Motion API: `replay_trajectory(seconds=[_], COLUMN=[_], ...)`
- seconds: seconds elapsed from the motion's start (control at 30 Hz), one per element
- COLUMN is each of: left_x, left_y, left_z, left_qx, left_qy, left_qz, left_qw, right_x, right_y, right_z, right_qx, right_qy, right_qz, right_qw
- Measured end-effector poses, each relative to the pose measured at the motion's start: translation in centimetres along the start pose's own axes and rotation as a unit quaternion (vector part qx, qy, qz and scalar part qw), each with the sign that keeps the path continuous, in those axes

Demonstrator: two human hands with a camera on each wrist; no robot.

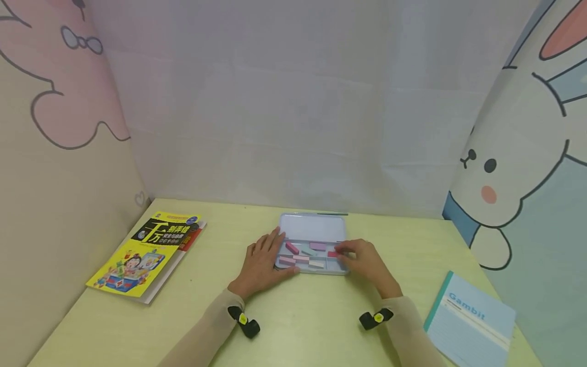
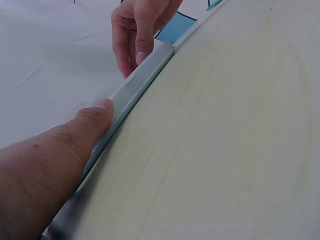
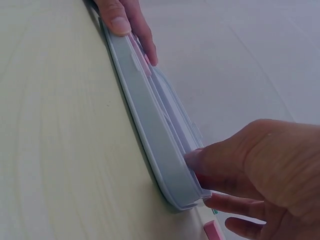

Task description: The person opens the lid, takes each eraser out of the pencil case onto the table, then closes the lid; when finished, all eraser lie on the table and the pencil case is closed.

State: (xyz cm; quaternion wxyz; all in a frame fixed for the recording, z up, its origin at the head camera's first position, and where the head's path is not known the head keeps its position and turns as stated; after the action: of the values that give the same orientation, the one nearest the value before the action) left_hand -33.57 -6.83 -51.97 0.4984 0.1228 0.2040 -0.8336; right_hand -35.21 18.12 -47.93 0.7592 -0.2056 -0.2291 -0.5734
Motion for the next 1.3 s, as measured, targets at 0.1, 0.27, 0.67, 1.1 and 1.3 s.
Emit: replay_trajectory(seconds=[0.1,0.27,0.67,1.1,1.3], left_x=[0.0,0.1,0.2,-0.5,-0.1], left_y=[0.0,0.0,-0.1,-0.1,0.0], left_z=[-0.1,-0.3,-0.2,0.0,0.0], left_qx=[0.001,-0.003,0.003,-0.004,0.003], left_qy=[-0.004,-0.009,-0.002,0.01,-0.006], left_qz=[0.0,-0.003,0.0,-0.009,-0.003], left_qw=[1.0,1.0,1.0,0.9999,1.0], right_x=[0.3,0.8,2.8,0.1,-2.4], right_y=[0.1,0.2,0.4,1.1,0.9], right_z=[0.0,0.4,0.3,4.8,6.9], right_qx=[-0.006,-0.03,-0.077,-0.174,-0.15], right_qy=[0.01,0.017,0.087,0.01,0.026], right_qz=[0.0,0.002,0.074,0.036,0.002], right_qw=[1.0,0.999,0.991,0.984,0.988])
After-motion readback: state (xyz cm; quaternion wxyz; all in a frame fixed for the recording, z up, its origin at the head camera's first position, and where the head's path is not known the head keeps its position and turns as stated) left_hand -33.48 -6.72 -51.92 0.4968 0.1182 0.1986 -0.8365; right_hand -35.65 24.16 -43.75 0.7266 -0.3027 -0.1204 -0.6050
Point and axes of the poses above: each hand's wrist, its own y-axis away from the middle knuckle, its own z-axis out of the back of the hand, x = y × z, the point moved 10 cm from there along -y, towards the middle knuckle, and after that the axes turned 7 degrees about -z, right-handed, at the moved point
